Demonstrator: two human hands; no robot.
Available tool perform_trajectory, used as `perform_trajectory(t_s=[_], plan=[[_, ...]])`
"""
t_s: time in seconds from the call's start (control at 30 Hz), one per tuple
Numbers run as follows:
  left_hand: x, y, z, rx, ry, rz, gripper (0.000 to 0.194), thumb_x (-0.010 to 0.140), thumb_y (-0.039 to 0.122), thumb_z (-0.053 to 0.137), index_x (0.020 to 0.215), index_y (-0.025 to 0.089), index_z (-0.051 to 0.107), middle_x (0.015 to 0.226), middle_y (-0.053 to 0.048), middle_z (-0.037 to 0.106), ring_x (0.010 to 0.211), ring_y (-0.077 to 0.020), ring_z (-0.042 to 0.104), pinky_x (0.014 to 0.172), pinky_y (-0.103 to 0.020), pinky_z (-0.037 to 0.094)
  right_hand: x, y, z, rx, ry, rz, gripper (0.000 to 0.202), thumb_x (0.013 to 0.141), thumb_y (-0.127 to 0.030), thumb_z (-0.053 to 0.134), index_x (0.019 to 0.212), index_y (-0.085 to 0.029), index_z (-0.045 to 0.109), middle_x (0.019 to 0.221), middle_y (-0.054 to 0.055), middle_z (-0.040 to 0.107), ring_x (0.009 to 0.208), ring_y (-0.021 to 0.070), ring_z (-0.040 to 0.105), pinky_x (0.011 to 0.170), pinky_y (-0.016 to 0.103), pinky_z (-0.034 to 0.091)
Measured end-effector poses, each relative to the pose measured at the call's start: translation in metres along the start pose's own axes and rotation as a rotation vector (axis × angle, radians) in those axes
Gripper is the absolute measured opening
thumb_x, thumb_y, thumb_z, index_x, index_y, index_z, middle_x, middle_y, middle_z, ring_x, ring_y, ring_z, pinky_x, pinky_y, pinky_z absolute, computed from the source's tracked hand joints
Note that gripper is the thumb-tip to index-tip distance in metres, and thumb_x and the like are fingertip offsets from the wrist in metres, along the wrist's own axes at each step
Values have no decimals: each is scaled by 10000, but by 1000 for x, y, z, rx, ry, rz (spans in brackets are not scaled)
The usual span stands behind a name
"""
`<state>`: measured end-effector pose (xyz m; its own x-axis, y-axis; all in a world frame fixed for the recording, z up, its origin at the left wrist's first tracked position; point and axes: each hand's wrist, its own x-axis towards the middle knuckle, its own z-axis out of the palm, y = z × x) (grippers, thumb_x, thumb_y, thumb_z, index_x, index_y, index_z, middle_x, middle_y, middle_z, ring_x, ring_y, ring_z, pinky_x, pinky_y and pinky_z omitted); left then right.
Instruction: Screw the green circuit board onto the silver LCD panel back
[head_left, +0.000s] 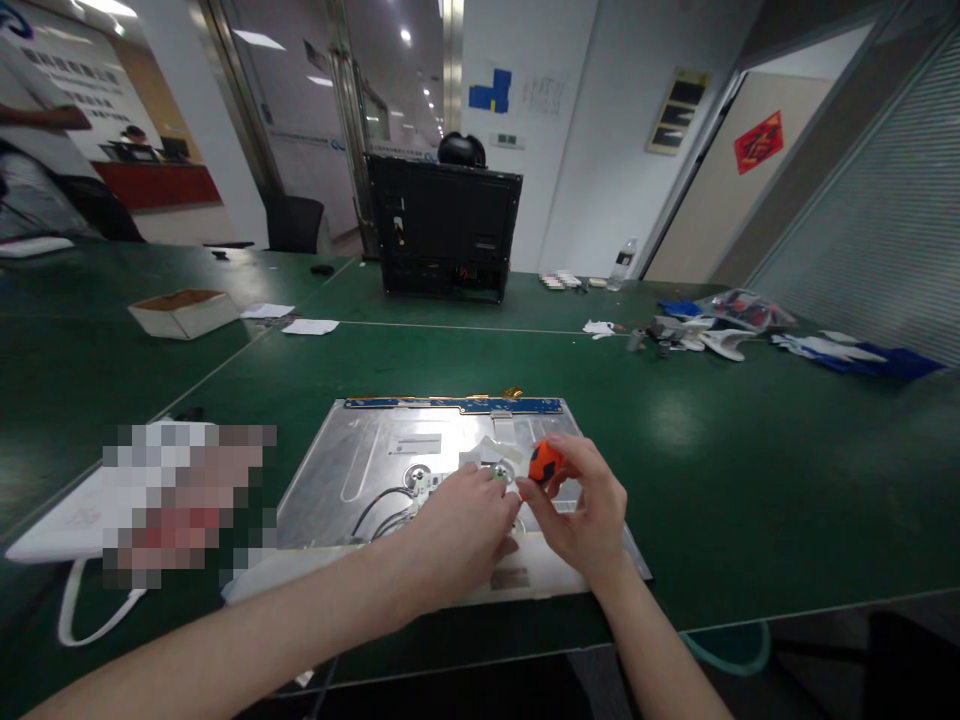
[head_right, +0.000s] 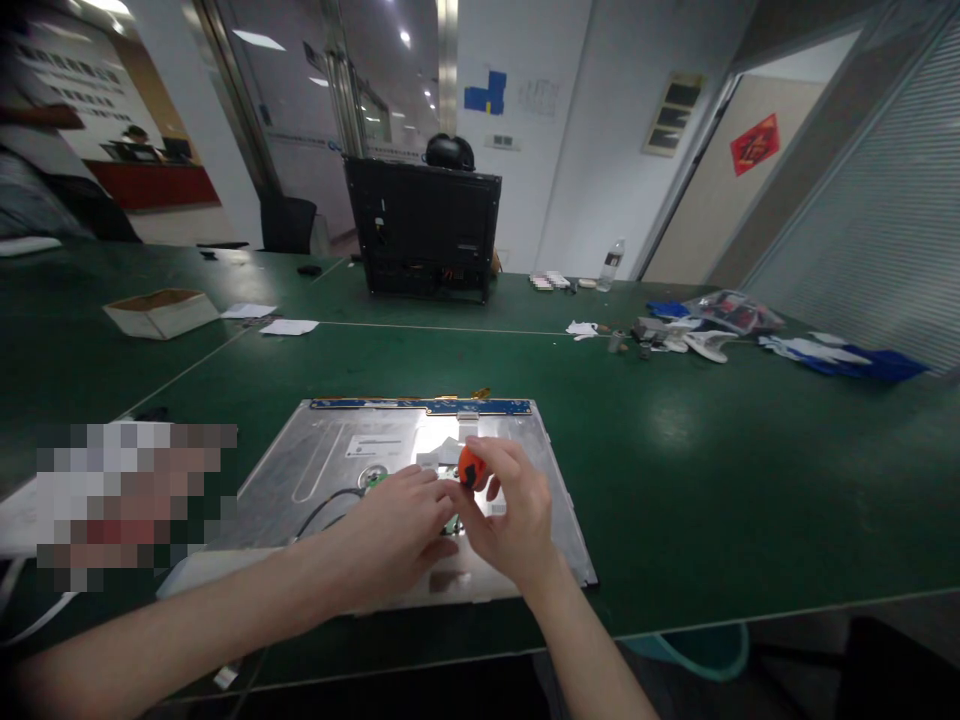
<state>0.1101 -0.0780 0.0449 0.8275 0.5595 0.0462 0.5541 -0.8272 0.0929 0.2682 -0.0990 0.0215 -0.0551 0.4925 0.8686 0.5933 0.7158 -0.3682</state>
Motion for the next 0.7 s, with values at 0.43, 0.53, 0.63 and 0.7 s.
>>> perform_trajectory(t_s=[0.43,0.53,0.63,0.7], plan=[[2,-5,21,-226,75,1,146,808,184,514,925,154,596,953,-79,645,951,-227,548,912,-405,345,2,-4,0,-99,40,-20,472,821,-125,604,1253,-285,504,1050,57,559,629,96,550,458,232,510],[1,-6,22,-214,103,-8,142,802,178,505,907,156,598,930,-72,648,927,-218,551,922,-409,323,1,-4,-1,-64,11,-4,497,822,-99,572,1285,-256,479,1067,77,577,674,118,568,486,247,522],[1,-6,25,-197,123,-11,133,803,179,500,886,155,602,915,-73,648,907,-213,552,922,-410,313,-1,-3,0,-20,10,24,491,813,-93,562,1278,-223,473,1072,86,590,672,119,572,492,245,517],[1,-6,26,-196,130,-6,134,799,186,509,887,156,605,909,-72,646,899,-212,551,923,-410,309,-3,-2,0,10,14,40,483,806,-101,577,1264,-217,471,1066,85,599,688,126,590,500,246,518]])
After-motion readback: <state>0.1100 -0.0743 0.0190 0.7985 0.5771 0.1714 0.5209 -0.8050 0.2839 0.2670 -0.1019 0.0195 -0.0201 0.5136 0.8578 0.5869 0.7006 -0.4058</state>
